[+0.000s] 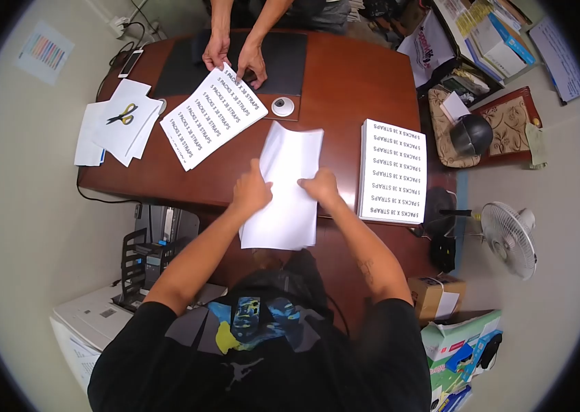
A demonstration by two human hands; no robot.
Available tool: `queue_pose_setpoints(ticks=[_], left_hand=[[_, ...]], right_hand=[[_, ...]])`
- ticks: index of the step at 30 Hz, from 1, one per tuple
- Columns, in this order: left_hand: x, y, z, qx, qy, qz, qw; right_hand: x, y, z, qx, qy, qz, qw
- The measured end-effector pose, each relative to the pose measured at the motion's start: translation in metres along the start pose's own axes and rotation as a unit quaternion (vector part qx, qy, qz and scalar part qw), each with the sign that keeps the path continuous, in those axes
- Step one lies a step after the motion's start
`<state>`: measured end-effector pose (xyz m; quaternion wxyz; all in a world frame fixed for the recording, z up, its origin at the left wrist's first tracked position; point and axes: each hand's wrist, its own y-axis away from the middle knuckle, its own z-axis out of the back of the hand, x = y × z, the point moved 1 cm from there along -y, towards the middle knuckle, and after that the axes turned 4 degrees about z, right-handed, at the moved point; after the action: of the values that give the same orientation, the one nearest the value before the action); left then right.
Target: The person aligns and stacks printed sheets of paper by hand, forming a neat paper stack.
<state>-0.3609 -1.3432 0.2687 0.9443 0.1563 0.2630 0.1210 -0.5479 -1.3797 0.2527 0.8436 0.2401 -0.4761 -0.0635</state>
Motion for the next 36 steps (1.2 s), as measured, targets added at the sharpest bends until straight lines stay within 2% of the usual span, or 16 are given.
queue_pose_setpoints(ticks=[2, 3, 4, 6, 7, 9, 13, 15, 19, 22, 24, 26, 28, 30, 33, 36], left_hand=[[0.02, -0.036, -0.013, -0.027, 0.093, 0.076, 0.992], [0.035, -0.054, -0.008, 0.165, 0.339, 0.154, 0.913], [0.029, -0.047, 0.008, 0.173, 0.394, 0.202, 0.88], [0.039, -0.047, -0.001, 0.07, 0.44, 0.157, 0.881], [0.036, -0.042, -0.001, 0.072, 0.438, 0.159, 0.882], [0.023, -0.025, -0.003, -0.088, 0.191, 0.097, 0.973], [0.047, -0.007, -0.014, -0.02, 0.258, 0.088, 0.962], [0.037, 0.017, -0.001, 0.033, 0.129, 0.052, 0.99], [0.001, 0.023, 0.0, 0.094, 0.113, -0.022, 0.989], [0.056, 0.011, 0.01, 0.233, 0.592, 0.11, 0.763], [0.059, 0.012, 0.016, 0.233, 0.539, 0.158, 0.794], [0.045, 0.007, 0.006, 0.125, 0.309, 0.124, 0.934], [0.016, 0.014, 0.009, 0.06, 0.189, 0.098, 0.975], [0.008, 0.014, 0.007, 0.05, 0.207, 0.063, 0.975], [0.038, 0.013, 0.047, 0.165, 0.59, 0.107, 0.783], [0.048, 0.021, 0.065, 0.128, 0.572, 0.0, 0.81]], right_hand=[[-0.016, 0.016, -0.008, -0.07, 0.145, 0.116, 0.98], [-0.004, 0.032, -0.006, -0.084, 0.169, 0.186, 0.964], [-0.006, 0.034, -0.004, -0.097, 0.195, 0.261, 0.94], [-0.017, 0.028, -0.002, -0.081, 0.162, 0.189, 0.965], [-0.024, 0.021, -0.002, -0.017, -0.014, 0.076, 0.997], [-0.033, 0.019, 0.0, 0.076, -0.184, -0.11, 0.974], [-0.021, 0.023, -0.003, 0.049, -0.156, -0.129, 0.978], [-0.019, 0.023, -0.018, -0.02, 0.148, -0.011, 0.989], [0.022, 0.037, -0.021, 0.127, -0.071, -0.001, 0.989], [-0.014, 0.033, 0.014, 0.151, -0.419, -0.097, 0.89], [-0.025, 0.03, 0.009, 0.129, -0.345, -0.133, 0.92], [-0.033, 0.018, -0.01, -0.024, 0.01, 0.009, 1.0], [0.008, 0.029, -0.011, -0.024, 0.08, 0.001, 0.997], [0.026, 0.028, -0.014, 0.053, -0.1, -0.047, 0.992], [0.015, 0.035, 0.018, 0.091, -0.33, -0.032, 0.939], [0.031, 0.052, 0.032, 0.077, -0.348, 0.041, 0.933]])
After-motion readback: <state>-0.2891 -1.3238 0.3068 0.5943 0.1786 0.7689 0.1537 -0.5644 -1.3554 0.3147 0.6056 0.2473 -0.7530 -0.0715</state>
